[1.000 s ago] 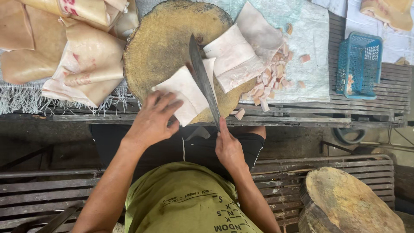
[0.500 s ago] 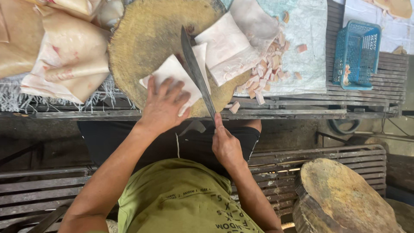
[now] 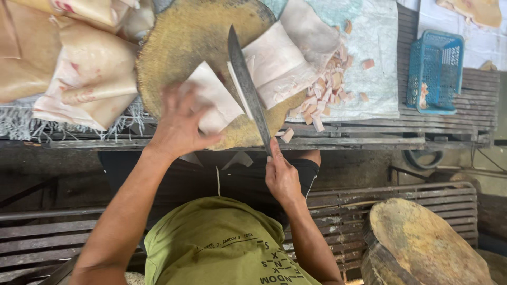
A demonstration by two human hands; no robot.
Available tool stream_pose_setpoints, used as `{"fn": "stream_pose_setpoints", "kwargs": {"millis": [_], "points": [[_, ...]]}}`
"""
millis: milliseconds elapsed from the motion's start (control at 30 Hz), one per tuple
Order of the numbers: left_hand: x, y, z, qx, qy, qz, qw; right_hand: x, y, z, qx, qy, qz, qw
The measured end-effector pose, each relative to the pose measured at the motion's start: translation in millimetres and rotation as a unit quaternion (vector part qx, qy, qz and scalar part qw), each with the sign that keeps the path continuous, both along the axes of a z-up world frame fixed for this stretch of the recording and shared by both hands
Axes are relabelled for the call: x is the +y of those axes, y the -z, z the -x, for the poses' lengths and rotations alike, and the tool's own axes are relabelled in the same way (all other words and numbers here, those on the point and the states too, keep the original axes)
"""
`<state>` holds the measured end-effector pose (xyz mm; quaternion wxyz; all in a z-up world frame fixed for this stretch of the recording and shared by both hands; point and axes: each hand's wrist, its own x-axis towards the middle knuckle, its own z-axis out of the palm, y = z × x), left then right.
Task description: The person uses a large knife to cut a piece of pale meat into small cubes on a round wooden cutting board. The cut pieces are pushed to the side of the board as the person continues slicing.
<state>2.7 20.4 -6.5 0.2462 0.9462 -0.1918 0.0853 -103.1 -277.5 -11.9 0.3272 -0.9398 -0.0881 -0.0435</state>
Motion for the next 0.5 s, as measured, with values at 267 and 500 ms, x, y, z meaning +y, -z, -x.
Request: {"fn": "stream_pose_setpoints", "kwargs": {"millis": [267, 500], "points": [[-10.2, -1.1, -14.7, 0.093, 0.014, 0.025, 0.995, 7.5, -21.3, 5.0, 0.005, 0.002, -0.018, 1.0], [-2.4, -6.3, -10.1, 0.07, 0.027, 0.101, 0.992, 23.6, -16.8, 8.1, -0.008, -0.048, 0.041, 0.998]]}}
